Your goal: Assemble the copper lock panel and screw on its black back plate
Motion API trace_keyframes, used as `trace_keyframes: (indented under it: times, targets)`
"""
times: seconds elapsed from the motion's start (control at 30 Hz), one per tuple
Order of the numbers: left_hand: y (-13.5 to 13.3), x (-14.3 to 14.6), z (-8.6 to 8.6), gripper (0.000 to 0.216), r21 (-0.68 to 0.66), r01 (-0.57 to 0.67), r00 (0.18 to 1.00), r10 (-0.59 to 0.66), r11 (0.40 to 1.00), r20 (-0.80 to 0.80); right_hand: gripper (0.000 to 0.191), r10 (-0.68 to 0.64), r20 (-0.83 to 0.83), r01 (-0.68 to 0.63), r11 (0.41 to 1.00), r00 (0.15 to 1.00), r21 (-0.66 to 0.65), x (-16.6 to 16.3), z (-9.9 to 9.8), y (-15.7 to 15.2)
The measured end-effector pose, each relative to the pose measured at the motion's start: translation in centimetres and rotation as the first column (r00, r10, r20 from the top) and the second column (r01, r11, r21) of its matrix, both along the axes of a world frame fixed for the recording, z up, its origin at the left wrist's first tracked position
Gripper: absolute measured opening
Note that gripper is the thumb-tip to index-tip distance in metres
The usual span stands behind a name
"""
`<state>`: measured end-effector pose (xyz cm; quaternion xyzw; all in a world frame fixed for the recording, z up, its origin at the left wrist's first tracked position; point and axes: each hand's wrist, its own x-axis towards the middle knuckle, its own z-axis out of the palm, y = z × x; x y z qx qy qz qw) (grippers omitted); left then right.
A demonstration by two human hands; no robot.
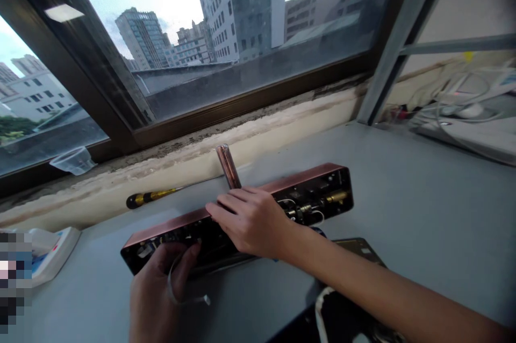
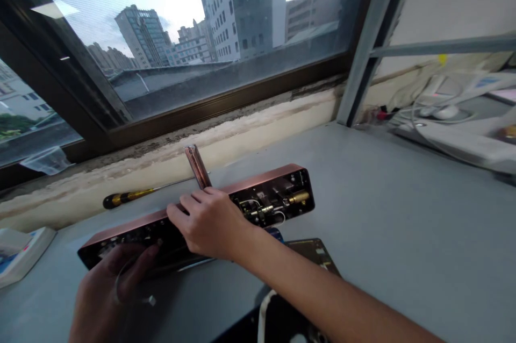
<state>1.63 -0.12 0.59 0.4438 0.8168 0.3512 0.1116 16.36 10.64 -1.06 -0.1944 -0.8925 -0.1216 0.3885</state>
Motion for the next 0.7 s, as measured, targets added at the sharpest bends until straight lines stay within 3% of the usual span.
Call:
trace_keyframes:
  times: [0.13,0.3,0.53,0.7]
  targets:
    - [-0.19,-0.88,0.06,0.028,-0.019,0.070,0.998,-0.070,0.997,0.003,0.018,-0.004,-0.001,0.004,1.000,1.000,0.000,-0.06,-0.05,0.06]
    - [-0.46,-0.90,0.33,0.031,0.006,0.087,0.972,-0.086,0.996,0.219,0.019,0.002,0.001,-0.002,1.000,1.000,-0.007,-0.06,-0.06,-0.10]
    - [-0.45,-0.56,-0.06,0.030,0.090,0.047,0.816,-0.090,0.995,0.571,0.020,-0.001,-0.006,0.000,1.000,1.000,-0.006,-0.04,-0.06,-0.06]
    - [-0.17,-0.44,-0.47,0.032,0.138,0.001,0.822,-0.079,0.990,0.563,0.019,0.003,-0.007,-0.003,1.000,1.000,-0.002,-0.02,-0.05,-0.01]
